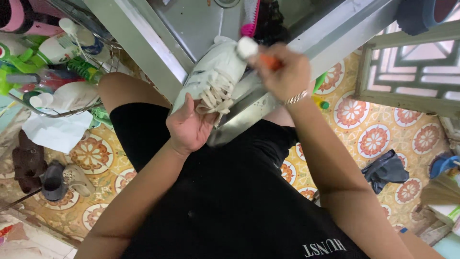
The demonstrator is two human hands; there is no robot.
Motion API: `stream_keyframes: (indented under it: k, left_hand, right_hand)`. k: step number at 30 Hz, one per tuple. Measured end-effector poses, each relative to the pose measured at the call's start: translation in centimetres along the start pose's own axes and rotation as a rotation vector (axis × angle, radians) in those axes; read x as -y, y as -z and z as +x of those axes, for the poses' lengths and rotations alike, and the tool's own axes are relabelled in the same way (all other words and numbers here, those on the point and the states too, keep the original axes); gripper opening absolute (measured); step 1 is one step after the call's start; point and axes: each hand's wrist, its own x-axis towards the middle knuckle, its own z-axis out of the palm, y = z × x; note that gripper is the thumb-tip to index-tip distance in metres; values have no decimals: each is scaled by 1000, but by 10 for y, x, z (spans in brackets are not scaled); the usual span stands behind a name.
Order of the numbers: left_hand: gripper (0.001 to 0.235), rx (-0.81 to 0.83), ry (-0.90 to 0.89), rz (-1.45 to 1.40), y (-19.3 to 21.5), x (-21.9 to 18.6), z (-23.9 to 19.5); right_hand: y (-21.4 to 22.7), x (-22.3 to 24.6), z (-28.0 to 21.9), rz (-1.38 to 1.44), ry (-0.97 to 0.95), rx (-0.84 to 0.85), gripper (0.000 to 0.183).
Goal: The person scrubs a white sneaker with an orange brush and soap, rinses it under running water, and then scrubs the sole with a pink brush. They rinse the shoe again and place it in a green bucket.
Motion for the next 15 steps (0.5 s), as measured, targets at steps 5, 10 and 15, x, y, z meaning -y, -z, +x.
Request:
stream_keyframes:
  k: [5, 10, 15]
  left_hand:
    - [66, -25, 25, -1, 3, -1, -1]
    - [61, -89, 14, 55, 9, 3, 1]
    - [49, -329, 166, 331, -1, 5, 7]
  right_hand:
    - [-6, 22, -14, 96, 236, 51, 21]
    - [5, 11, 9, 28, 128, -27, 25]
    - [10, 29, -15, 136, 354, 120, 22]
